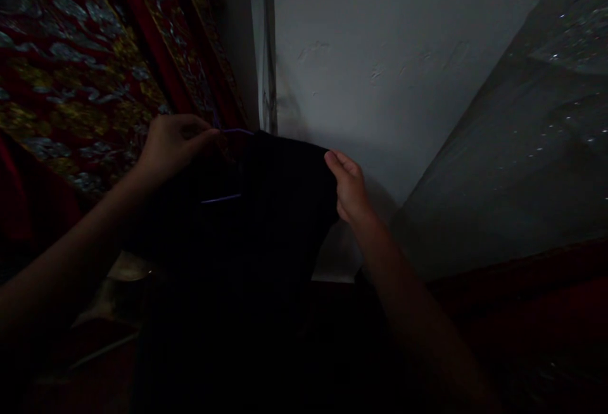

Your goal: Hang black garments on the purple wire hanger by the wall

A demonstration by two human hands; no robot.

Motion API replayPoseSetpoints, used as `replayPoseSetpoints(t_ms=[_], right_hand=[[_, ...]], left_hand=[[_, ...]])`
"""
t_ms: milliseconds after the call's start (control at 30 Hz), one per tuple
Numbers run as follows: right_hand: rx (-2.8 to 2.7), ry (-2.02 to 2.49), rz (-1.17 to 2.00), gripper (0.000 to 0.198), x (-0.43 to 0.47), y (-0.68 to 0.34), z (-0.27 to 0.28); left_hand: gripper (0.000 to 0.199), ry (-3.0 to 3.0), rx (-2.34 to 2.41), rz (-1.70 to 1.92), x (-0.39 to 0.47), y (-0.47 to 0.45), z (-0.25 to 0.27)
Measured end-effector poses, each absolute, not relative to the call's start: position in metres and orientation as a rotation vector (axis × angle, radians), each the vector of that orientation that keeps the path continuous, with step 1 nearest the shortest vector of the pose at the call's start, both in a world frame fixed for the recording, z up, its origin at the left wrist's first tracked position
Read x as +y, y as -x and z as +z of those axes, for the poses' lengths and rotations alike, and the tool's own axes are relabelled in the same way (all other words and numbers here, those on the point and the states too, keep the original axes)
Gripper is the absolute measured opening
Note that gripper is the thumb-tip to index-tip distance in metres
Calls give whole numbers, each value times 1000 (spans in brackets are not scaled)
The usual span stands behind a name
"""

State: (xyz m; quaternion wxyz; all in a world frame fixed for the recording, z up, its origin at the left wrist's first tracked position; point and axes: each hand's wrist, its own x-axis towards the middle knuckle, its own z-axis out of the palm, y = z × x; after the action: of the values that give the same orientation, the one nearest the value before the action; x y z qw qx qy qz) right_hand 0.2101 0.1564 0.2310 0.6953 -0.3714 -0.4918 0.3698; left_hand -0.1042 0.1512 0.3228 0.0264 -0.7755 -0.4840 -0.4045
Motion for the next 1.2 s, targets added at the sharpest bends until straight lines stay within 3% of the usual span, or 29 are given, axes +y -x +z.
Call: replayPoseSetpoints(t_ms=[167, 333, 533, 633, 800, 967, 1033, 1100, 1200], right_hand=[[-846, 912, 650, 30, 134, -238, 230], [-787, 991, 630, 24, 102, -256, 202], [-780, 907, 676, 25, 104, -246, 179], [-730, 864, 723, 25, 115, -242, 169], [-711, 856, 819, 26, 132, -242, 164], [-720, 885, 851, 32, 142, -244, 161], [-748, 890, 815, 32, 146, -244, 158], [-801, 932, 768, 29, 149, -244, 155], [-881, 1044, 504, 31, 145, -240, 146]], left_hand=[[24, 2458, -1317, -1405, 167, 69, 315], [35, 2545, -1175, -1374, 157, 57, 288], [28, 2268, -1080, -1484, 132, 70, 238], [24, 2547, -889, -1199, 124, 73, 194], [32, 2918, -1060, -666, 118, 69, 115], [68, 2830, -1458, -762, 118, 64, 56], [59, 2887, -1501, -881, 115, 62, 41], [35, 2939, -1500, -934, 107, 58, 33], [13, 2917, -1504, -1050, 86, 51, 31]])
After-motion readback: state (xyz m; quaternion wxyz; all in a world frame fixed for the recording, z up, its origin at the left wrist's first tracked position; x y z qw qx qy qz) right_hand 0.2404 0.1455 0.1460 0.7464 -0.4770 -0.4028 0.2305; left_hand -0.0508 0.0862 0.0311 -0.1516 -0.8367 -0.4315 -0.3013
